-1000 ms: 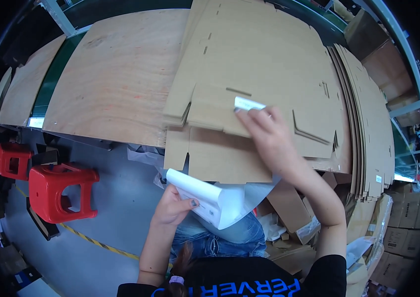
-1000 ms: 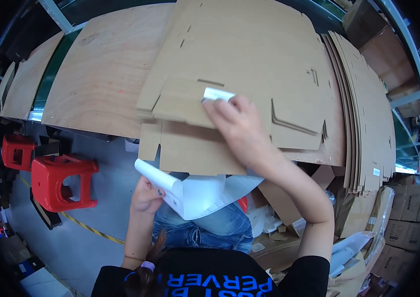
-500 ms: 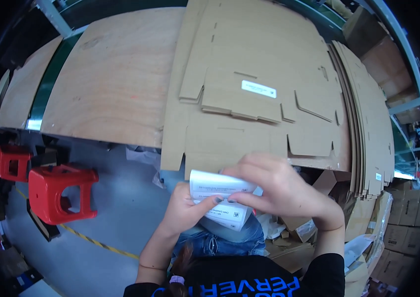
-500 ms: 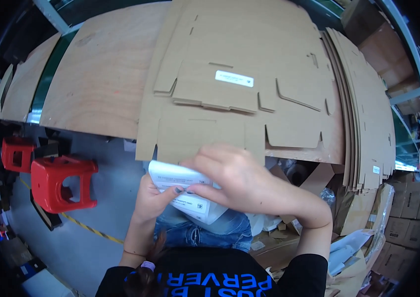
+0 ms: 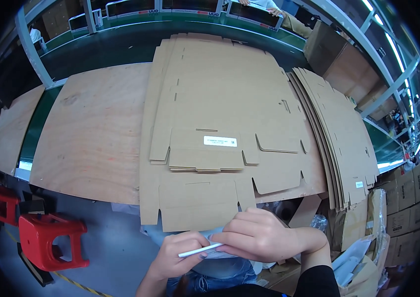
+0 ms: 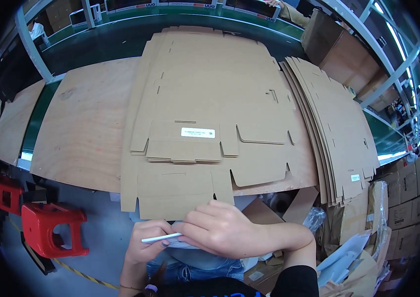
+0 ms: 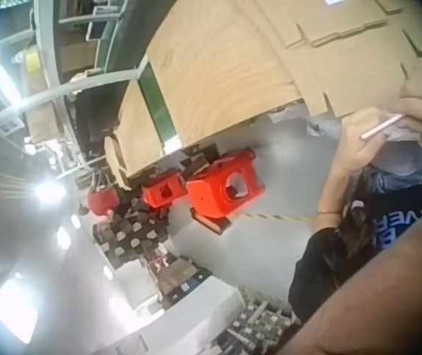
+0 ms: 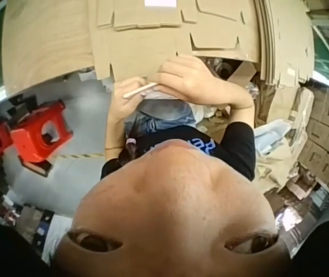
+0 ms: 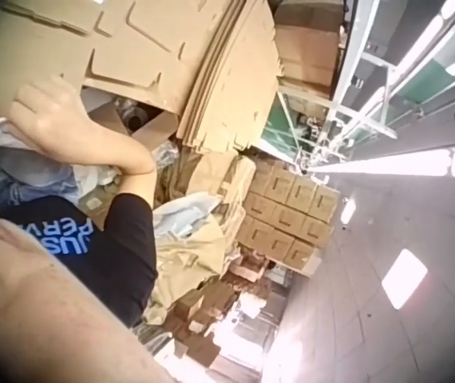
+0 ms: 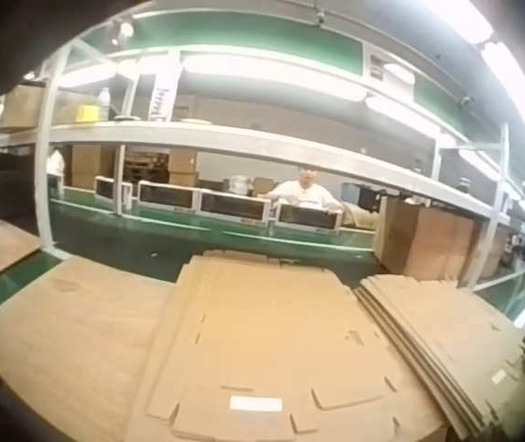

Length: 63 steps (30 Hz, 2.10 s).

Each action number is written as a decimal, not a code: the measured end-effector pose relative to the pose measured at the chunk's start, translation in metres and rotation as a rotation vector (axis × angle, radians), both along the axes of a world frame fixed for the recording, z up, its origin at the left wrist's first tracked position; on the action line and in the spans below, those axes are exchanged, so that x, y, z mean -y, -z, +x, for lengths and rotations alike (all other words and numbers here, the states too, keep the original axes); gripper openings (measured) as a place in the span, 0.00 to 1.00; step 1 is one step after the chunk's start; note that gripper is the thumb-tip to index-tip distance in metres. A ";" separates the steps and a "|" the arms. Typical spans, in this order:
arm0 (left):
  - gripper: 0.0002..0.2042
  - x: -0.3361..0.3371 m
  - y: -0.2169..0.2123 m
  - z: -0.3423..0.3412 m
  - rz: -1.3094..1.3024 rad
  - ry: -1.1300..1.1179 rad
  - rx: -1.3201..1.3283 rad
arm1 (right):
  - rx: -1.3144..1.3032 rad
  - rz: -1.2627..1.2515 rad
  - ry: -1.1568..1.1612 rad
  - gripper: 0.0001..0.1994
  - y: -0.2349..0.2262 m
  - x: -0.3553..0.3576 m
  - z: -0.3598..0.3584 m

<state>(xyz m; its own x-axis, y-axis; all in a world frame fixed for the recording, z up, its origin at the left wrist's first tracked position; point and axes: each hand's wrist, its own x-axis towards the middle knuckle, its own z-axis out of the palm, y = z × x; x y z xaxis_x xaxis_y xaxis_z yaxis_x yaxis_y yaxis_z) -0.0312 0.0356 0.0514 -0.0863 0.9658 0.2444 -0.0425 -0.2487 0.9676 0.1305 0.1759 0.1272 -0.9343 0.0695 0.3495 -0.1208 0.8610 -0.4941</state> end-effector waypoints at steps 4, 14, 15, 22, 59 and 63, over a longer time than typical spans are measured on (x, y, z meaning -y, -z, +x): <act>0.04 -0.001 0.003 0.000 -0.074 0.033 -0.055 | 0.011 0.161 0.065 0.06 -0.002 -0.004 0.004; 0.11 0.002 0.015 0.033 -0.177 -0.065 0.182 | 0.069 -0.031 0.138 0.05 -0.013 -0.009 0.011; 0.12 0.002 0.020 0.035 -0.189 -0.052 0.165 | 0.078 -0.058 0.153 0.05 -0.015 -0.009 0.011; 0.15 0.003 0.034 0.041 -0.189 -0.011 0.155 | 0.151 -0.242 0.248 0.07 -0.028 -0.010 0.015; 0.11 0.020 0.042 0.048 -0.404 0.291 0.206 | -0.087 -0.431 0.631 0.03 0.034 -0.063 0.014; 0.11 0.057 0.063 0.041 -0.251 0.151 0.415 | 0.012 -0.540 0.528 0.04 0.060 -0.063 0.003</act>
